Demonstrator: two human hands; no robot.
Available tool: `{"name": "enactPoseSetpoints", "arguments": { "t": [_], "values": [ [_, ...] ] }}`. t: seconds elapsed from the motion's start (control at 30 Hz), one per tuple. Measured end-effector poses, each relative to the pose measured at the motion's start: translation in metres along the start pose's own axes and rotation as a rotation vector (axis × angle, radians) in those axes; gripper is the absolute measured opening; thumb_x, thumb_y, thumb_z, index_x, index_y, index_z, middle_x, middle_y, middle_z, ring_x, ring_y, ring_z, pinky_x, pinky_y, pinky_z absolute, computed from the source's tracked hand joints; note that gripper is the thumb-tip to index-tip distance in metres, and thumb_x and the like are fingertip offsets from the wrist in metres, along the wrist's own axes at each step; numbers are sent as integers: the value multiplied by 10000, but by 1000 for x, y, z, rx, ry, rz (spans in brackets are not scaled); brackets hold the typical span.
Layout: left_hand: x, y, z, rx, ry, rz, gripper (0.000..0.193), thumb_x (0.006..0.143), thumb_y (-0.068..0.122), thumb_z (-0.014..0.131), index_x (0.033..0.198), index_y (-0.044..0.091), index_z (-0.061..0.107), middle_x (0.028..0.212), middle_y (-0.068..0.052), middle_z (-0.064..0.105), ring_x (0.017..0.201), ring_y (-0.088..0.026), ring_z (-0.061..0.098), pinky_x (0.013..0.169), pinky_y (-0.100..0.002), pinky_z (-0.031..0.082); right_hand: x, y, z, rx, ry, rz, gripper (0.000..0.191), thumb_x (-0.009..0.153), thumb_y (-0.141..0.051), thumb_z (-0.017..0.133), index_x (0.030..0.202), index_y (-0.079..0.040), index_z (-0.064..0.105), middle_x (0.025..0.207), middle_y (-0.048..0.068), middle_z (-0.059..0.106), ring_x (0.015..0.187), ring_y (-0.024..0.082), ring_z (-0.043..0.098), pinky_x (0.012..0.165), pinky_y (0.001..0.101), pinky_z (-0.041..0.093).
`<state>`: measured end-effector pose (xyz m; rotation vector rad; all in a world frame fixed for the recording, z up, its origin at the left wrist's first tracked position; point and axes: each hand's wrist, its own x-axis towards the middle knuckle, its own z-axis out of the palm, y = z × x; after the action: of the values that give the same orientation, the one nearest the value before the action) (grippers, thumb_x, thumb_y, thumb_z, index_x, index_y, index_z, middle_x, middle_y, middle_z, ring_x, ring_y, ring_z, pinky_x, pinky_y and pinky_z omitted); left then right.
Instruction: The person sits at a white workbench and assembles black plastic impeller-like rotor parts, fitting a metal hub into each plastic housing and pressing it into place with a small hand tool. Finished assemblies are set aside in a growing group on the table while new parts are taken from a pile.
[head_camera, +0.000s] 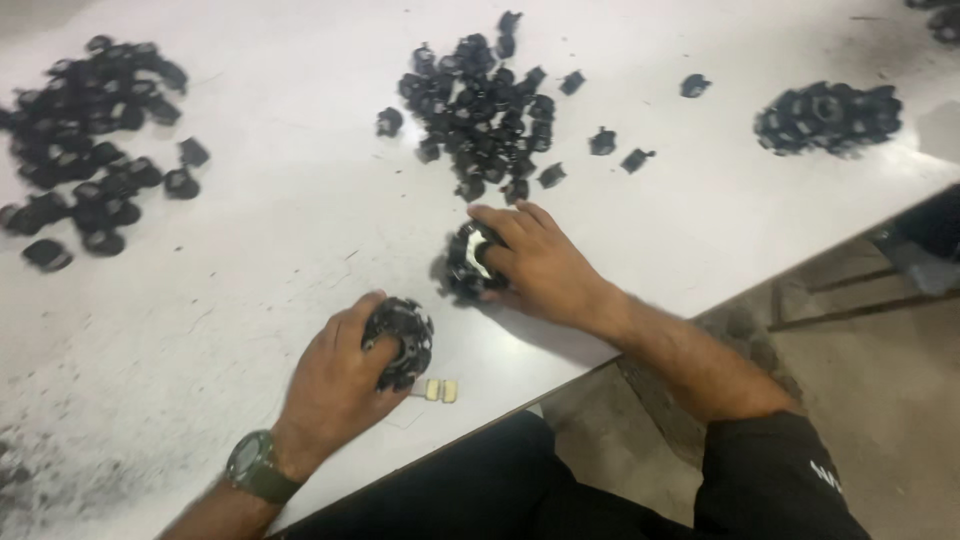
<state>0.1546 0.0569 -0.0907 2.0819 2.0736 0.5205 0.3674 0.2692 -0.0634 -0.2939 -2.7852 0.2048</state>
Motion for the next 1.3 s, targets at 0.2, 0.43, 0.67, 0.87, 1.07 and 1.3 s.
{"name": "enactPoseSetpoints", "arguments": {
  "t": [0.2, 0.43, 0.67, 0.87, 1.07, 1.3],
  "values": [
    [91, 56, 42, -140, -3, 371, 366, 827, 296, 816, 1092, 68, 709, 1442, -243, 478, 1150, -356, 576, 948, -482, 499, -122, 54, -22, -134, 83, 390, 480, 708, -371, 906, 1012, -50, 719, 1538, 187, 474, 1276, 291, 529, 1125, 571, 385],
    [238, 106, 46, -495, 173, 588, 454, 866, 347, 775, 1230, 88, 691, 1572, -239, 302, 1359, -397, 431, 1028, -473, 464, -156, 119, -85, -430, 466, 548, 534, 964, -315, 910, 1287, 17, 643, 1621, 263, 361, 1480, 431, 417, 1227, 512, 378],
    [104, -23, -54, -175, 241, 281, 198, 1039, 231, 612, 1106, 84, 727, 1181, -75, 693, 1119, -255, 640, 956, -421, 540, -91, -17, -16, 218, 113, 78, 217, 875, -214, 756, 1055, -108, 697, 1230, 94, 704, 1221, 261, 626, 1131, 516, 432],
    [28, -102, -108, -24, 318, -149, 261, 1082, 305, 608, 1111, 87, 747, 1105, -88, 708, 1088, -289, 637, 941, -444, 522, -29, -94, 52, 216, -57, -122, 311, 852, -247, 774, 1087, -106, 627, 1335, 164, 553, 1334, 367, 488, 1126, 621, 330],
    [28, -87, -73, -97, 116, -139, 787, 954, 688, 521, 1540, 164, 468, 1649, -153, 331, 1524, -330, 277, 1230, -516, 217, -27, -28, 50, 114, 160, 32, 231, 880, -105, 717, 1064, -91, 578, 1367, 192, 572, 1359, 374, 529, 1147, 527, 402],
    [-59, 5, -10, -62, -312, 411, 847, 901, 787, 417, 1493, 187, 499, 1670, -165, 233, 1552, -342, 159, 1235, -578, 82, 32, -35, 78, 295, 106, 297, 243, 1072, -156, 574, 1208, 11, 461, 1200, 289, 606, 1171, 437, 618, 1006, 522, 510]
  ]
}}
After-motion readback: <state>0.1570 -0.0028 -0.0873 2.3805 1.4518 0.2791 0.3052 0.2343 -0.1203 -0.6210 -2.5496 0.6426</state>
